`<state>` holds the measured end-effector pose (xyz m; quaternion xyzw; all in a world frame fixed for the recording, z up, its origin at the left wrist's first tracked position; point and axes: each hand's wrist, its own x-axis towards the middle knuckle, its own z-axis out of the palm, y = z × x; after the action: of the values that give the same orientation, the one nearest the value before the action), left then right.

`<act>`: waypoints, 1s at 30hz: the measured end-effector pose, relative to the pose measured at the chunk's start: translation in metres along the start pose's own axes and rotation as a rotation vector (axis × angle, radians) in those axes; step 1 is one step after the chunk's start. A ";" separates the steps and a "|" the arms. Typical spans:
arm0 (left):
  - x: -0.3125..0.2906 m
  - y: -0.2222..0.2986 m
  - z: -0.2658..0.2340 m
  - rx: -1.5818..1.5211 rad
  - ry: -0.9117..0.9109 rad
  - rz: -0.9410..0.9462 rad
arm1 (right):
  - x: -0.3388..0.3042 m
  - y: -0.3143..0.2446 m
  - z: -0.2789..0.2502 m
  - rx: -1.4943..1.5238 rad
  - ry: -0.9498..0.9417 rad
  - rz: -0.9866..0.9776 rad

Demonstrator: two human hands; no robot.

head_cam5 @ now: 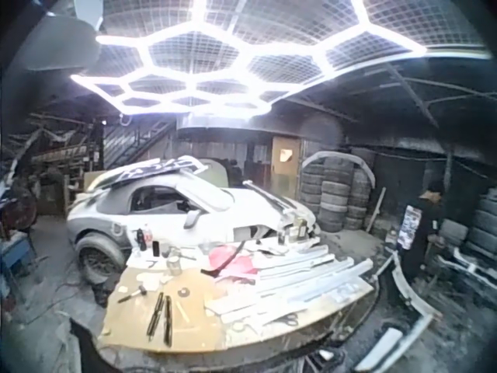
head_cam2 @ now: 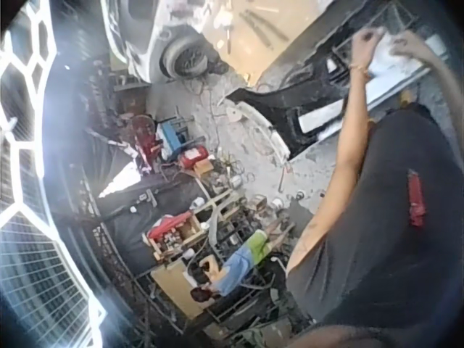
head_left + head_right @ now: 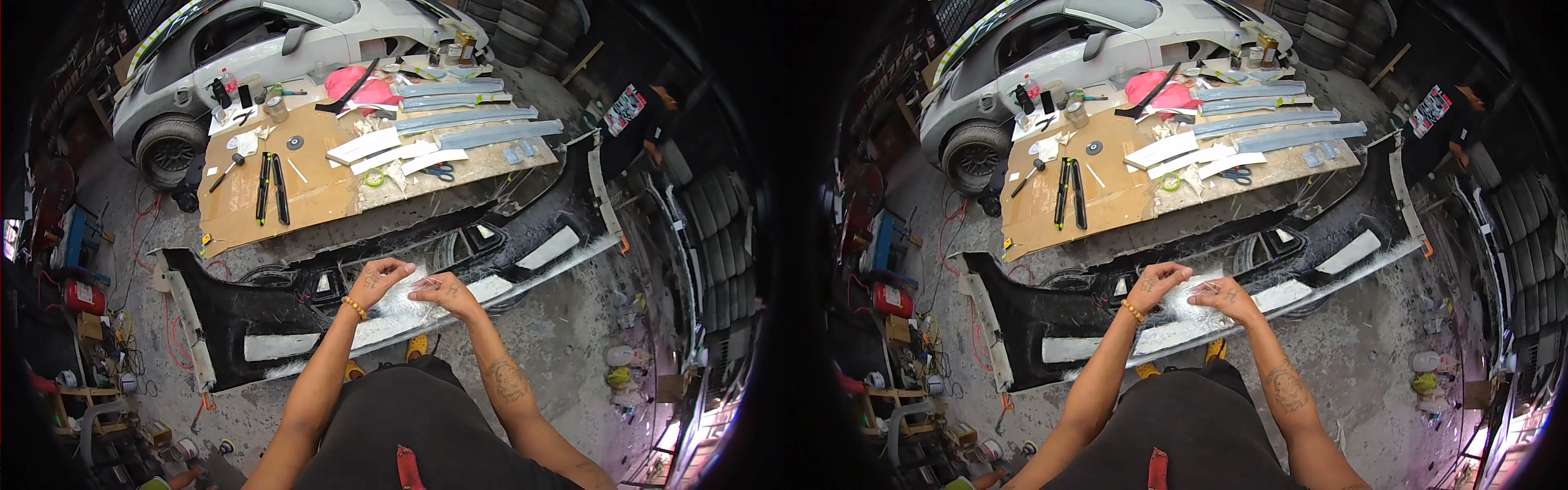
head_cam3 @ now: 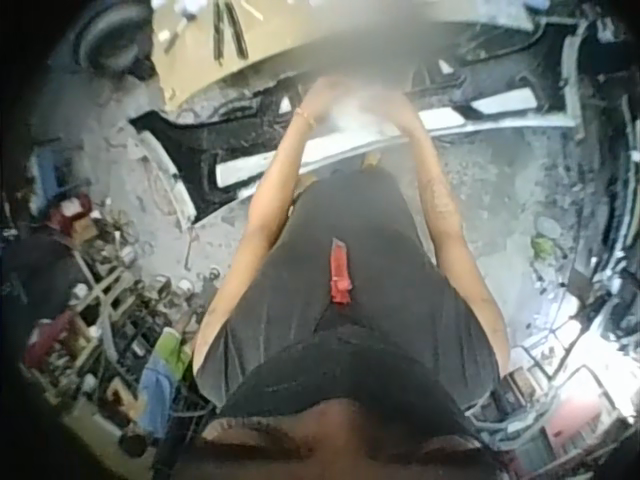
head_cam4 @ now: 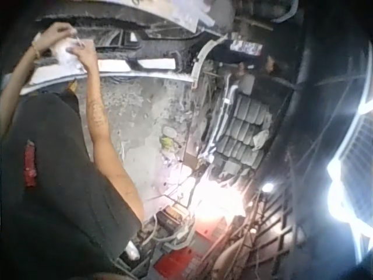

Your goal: The person places and smooths white fibrous mat strips onto a black composite car bumper, pressing and adjusting the material by hand to conform to the surface. The person repeatedly handles the mat, aligning it along the bumper's contours.

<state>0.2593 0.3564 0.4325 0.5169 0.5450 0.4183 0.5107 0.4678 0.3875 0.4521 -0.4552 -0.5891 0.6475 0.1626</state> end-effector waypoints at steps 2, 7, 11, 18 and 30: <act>0.005 0.011 0.000 0.051 -0.080 -0.005 | 0.000 0.003 -0.005 -0.047 -0.028 0.022; 0.015 0.016 0.011 0.146 -0.143 0.071 | 0.010 0.014 -0.008 -0.114 -0.078 -0.022; 0.017 0.001 0.003 -0.002 0.014 0.126 | 0.010 0.008 -0.007 -0.019 -0.091 0.011; -0.002 0.010 -0.035 -0.177 -0.081 0.136 | 0.009 0.019 -0.020 -0.028 -0.025 0.006; -0.011 -0.019 -0.012 -0.013 -0.011 -0.075 | 0.013 0.015 -0.016 0.003 -0.118 -0.020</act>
<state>0.2444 0.3437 0.4164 0.4950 0.5584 0.3996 0.5324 0.4782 0.4033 0.4346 -0.4102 -0.6011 0.6725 0.1348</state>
